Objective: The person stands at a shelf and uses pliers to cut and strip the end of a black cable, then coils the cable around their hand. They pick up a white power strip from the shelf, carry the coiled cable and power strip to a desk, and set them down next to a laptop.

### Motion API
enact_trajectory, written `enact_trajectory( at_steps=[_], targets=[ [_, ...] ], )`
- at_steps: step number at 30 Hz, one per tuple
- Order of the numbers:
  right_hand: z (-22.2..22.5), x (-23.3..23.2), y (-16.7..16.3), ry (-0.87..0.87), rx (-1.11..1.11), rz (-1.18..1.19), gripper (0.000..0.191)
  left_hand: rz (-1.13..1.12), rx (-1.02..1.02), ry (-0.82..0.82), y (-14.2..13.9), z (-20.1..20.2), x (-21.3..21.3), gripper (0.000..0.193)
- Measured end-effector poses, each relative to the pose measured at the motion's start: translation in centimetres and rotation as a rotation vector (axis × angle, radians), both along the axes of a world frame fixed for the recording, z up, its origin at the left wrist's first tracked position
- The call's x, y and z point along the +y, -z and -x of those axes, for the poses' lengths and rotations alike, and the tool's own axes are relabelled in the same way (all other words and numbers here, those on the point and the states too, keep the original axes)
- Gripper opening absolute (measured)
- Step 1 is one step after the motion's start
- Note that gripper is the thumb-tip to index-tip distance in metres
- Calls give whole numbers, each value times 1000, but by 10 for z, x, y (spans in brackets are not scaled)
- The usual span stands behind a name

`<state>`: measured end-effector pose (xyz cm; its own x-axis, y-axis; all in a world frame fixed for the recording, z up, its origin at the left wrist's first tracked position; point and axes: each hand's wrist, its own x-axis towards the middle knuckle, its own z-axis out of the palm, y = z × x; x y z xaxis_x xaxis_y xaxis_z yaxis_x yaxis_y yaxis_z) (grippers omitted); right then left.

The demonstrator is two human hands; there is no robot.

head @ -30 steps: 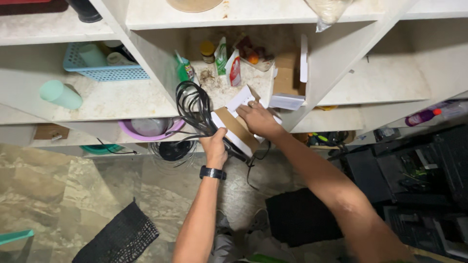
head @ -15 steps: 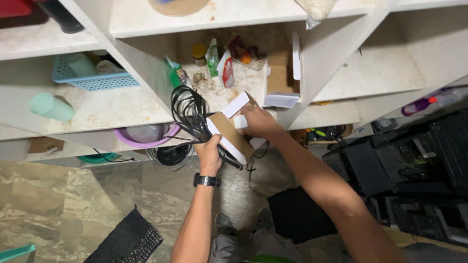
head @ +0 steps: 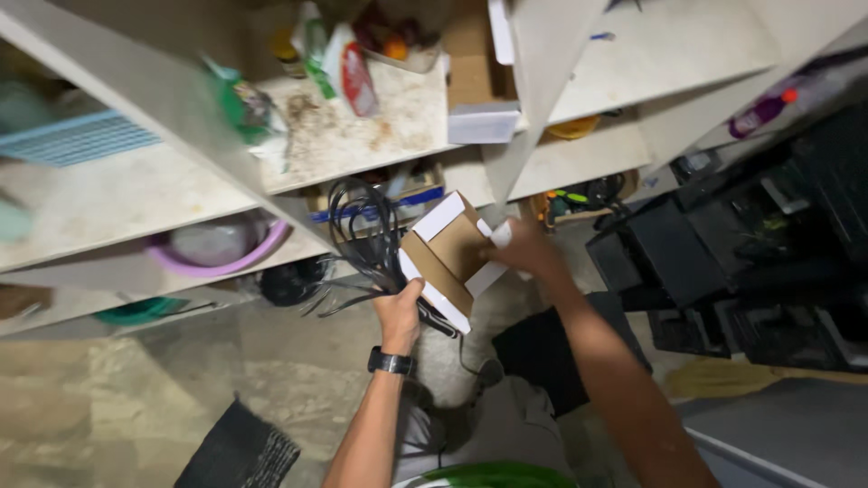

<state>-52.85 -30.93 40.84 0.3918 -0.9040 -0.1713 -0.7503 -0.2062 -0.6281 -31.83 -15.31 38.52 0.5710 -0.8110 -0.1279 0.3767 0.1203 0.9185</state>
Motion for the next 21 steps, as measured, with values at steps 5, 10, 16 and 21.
enact_trajectory(
  at_steps=[5,10,16,21],
  targets=[
    [20,8,66,61,-124,-25,52,31,74,-3,45,11,-13,27],
    [35,20,108,268,-493,-385,34,50,41,32,88,25,-25,25],
    [31,43,109,407,-1149,-722,19,-7,-83,44,89,52,-51,21],
    [10,25,121,710,-1081,-518,21,-152,-339,84,76,68,-92,18]
  ],
)
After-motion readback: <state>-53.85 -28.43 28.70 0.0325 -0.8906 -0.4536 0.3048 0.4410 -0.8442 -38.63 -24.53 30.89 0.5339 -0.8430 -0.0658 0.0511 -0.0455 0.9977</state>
